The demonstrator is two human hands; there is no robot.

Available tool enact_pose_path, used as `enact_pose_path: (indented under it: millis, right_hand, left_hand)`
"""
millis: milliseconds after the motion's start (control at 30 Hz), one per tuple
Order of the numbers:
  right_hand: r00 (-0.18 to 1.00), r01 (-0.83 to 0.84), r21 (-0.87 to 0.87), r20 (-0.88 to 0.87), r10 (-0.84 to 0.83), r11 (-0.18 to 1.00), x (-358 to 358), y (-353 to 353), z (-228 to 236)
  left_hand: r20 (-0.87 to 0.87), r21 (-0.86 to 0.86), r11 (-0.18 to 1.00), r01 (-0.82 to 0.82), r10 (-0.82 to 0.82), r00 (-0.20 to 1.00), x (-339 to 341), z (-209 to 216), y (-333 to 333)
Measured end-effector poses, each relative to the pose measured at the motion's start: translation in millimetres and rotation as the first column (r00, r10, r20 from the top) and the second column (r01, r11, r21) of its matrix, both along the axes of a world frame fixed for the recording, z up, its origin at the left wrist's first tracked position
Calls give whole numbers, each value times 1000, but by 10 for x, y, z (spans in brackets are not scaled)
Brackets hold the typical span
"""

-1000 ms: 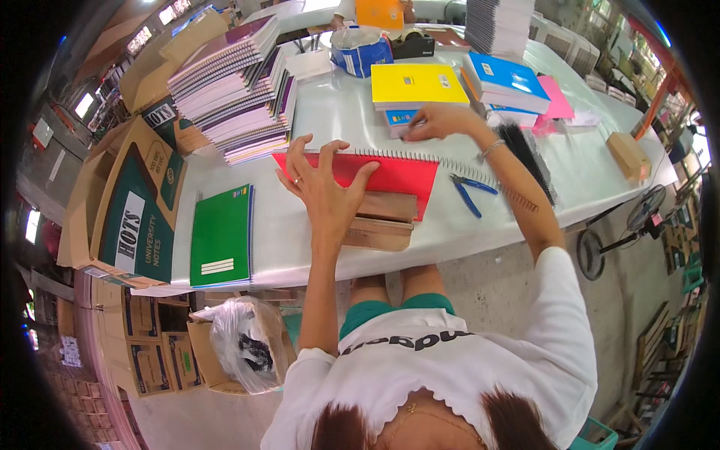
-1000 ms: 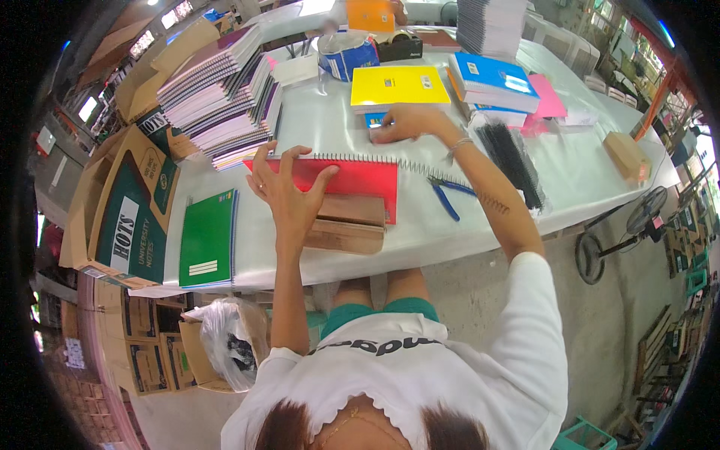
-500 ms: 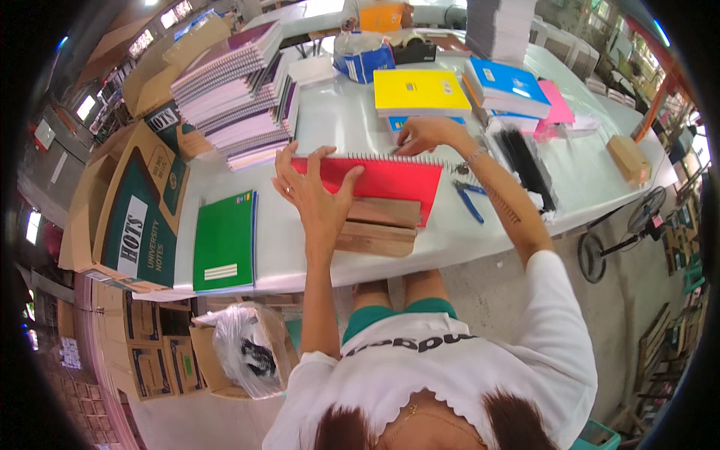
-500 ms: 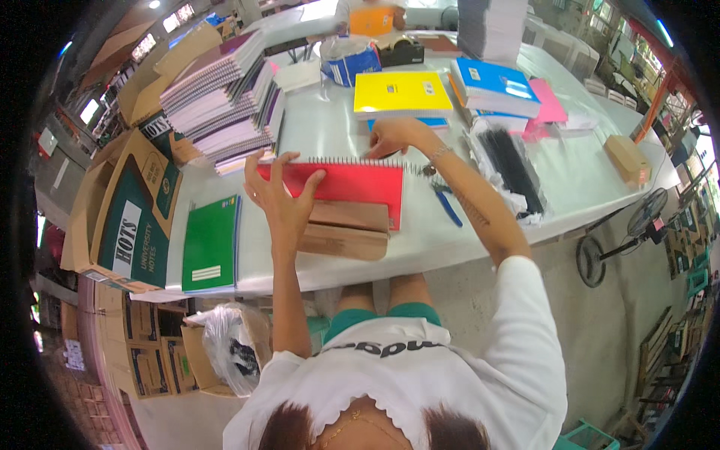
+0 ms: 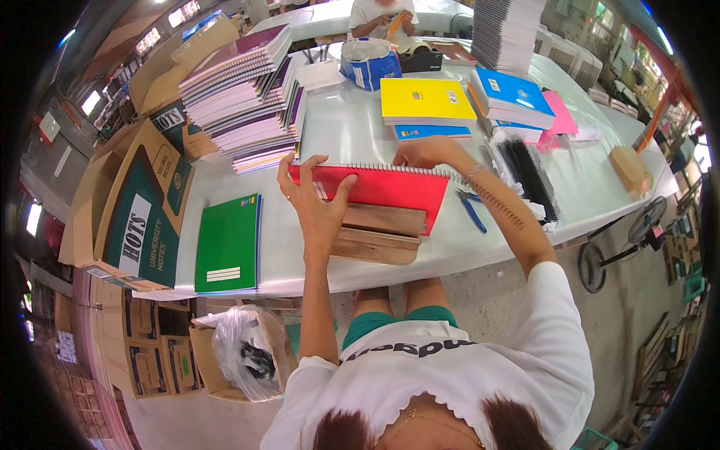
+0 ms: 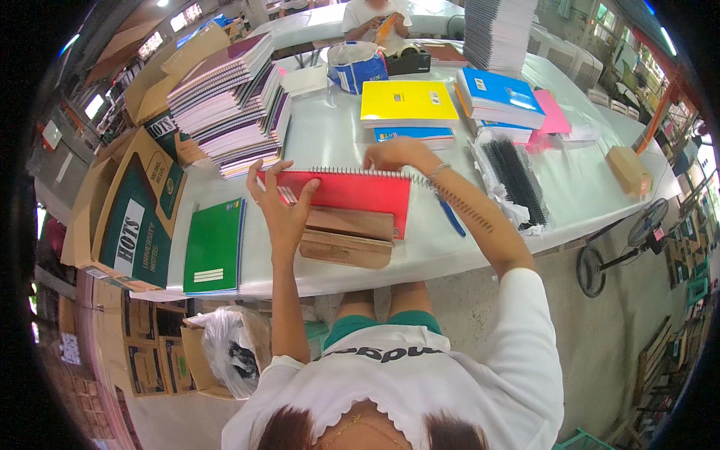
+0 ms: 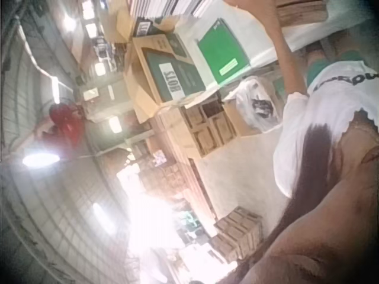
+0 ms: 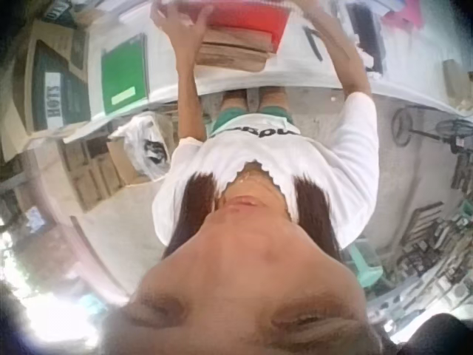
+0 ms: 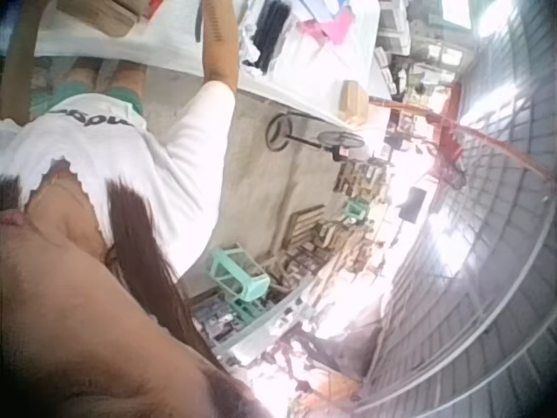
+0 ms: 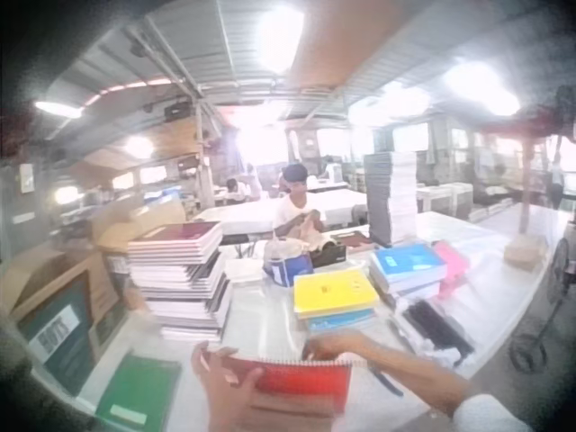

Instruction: The person places notebooks into a wooden jig, inserts a spiral coil through the holes, and uses a handheld tool to crimp the ends of the wire.

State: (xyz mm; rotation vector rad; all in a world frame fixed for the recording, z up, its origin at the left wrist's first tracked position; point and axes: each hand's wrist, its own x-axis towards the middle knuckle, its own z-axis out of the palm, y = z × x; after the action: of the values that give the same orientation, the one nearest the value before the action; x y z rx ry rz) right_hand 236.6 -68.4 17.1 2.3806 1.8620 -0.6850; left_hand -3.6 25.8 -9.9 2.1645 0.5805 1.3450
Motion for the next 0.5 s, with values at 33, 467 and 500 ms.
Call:
enact_pose_path:
  millis: [33,467,500]
  right_hand:
    - [995,96,60,-43,-93,994,29,11,13]
    - [971,142,200,-216,-98,970,20,-24,499]
    - [863,138,268,-505,17,953,6,-77,618]
  left_hand:
    - [-3,1,1000,0,0,1000,-18,1,25]
    - [67,-33,998,45,-43,997,-65,-31,197]
    - [95,-32,997,73,-70,993,-53,-55,215]
